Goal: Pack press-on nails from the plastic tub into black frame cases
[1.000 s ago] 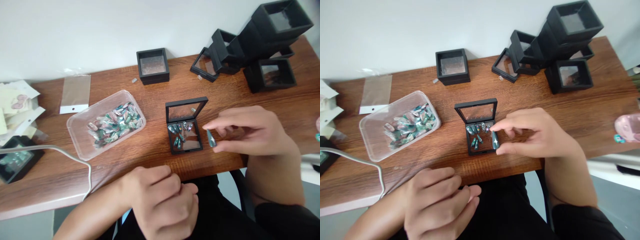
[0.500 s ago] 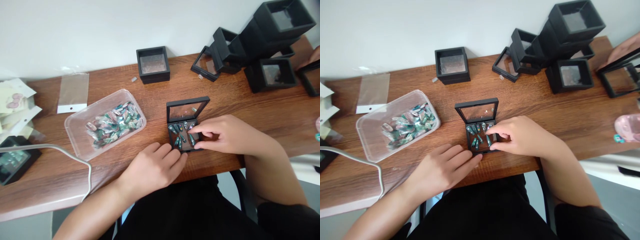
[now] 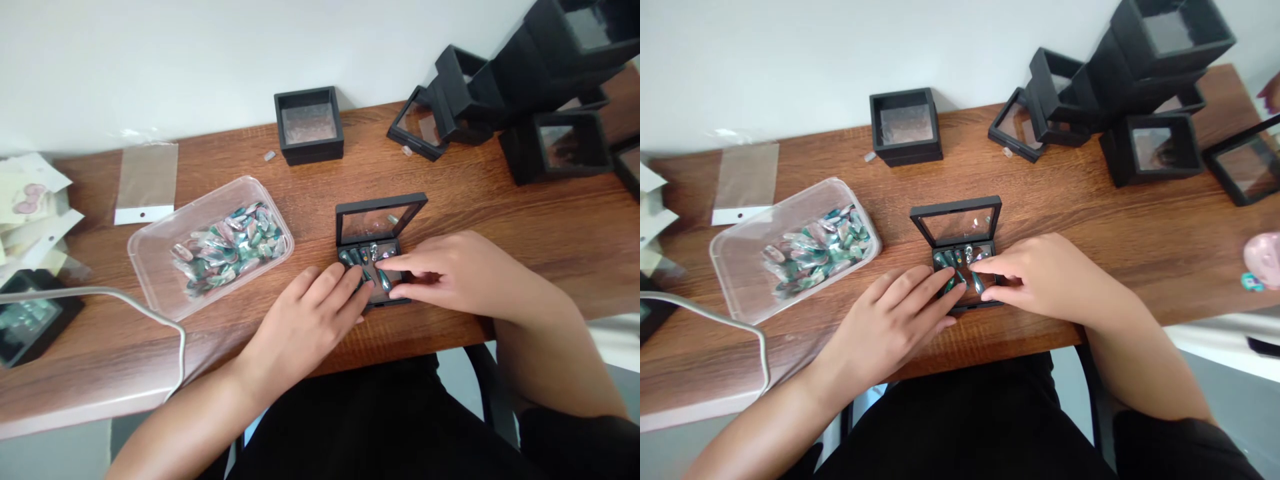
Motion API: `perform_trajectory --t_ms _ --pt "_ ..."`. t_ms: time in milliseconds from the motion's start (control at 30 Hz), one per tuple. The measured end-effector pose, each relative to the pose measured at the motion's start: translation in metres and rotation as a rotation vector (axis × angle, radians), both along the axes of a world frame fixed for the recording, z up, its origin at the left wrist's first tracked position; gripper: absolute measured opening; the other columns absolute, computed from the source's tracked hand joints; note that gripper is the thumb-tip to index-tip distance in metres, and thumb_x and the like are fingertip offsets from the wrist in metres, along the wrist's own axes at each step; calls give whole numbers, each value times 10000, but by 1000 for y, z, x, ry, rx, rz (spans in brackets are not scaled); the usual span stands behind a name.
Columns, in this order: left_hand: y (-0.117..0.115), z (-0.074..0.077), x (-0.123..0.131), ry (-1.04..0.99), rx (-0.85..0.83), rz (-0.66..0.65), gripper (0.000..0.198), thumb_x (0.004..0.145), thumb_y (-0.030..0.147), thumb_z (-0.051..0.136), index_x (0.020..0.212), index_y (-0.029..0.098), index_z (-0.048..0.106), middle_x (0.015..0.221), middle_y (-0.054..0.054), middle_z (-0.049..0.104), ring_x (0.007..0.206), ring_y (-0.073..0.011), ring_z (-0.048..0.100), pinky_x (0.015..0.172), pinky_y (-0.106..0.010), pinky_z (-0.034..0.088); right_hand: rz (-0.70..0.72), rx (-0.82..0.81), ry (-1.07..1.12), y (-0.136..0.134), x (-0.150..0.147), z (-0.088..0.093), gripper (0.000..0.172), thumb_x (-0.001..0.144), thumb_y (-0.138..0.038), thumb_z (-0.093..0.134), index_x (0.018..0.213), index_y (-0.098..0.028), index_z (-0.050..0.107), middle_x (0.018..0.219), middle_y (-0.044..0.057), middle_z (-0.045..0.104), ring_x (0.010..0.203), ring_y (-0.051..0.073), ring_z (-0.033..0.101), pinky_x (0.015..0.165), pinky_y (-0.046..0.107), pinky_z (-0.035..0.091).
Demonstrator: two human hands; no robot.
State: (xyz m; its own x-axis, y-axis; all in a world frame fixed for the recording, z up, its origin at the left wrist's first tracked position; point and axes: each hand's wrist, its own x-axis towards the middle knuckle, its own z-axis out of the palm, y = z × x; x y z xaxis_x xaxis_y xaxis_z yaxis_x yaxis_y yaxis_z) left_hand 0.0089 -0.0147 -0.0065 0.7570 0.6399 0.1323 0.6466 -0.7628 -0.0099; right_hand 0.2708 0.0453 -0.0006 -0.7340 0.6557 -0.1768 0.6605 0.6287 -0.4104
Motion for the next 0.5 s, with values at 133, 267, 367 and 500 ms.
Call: perform_trajectory --t_ms 133,267,367,500 --pt "-1 0 -1 -2 -2 -17 499 925 283 683 1405 231 556 1440 -8 577 1236 -229 515 1024 -365 433 -5 18 -7 -1 0 0 299 920 -390 644 1204 -323 708 847 -21 773 709 181 693 600 270 400" --pt "0 4 -4 -98 45 -63 339 912 228 697 1250 226 671 1273 1 679 1163 -215 562 992 -348 449 -4 54 66 -1 2 -1 245 918 -383 647 1120 -285 746 911 9 779 715 178 693 599 276 431" --pt "0 5 -6 -141 41 -85 232 910 210 697 1140 233 719 1170 4 712 1118 -210 591 987 -346 454 -4 69 130 0 2 -1 208 938 -367 623 1051 -274 771 941 27 776 738 180 697 626 281 459" --pt "2 4 -6 -104 4 -64 289 934 272 677 1220 229 688 1241 -22 687 1155 -220 588 969 -352 471 17 38 177 1 1 -2 207 957 -345 601 1027 -275 783 957 25 775 783 190 712 685 296 491"
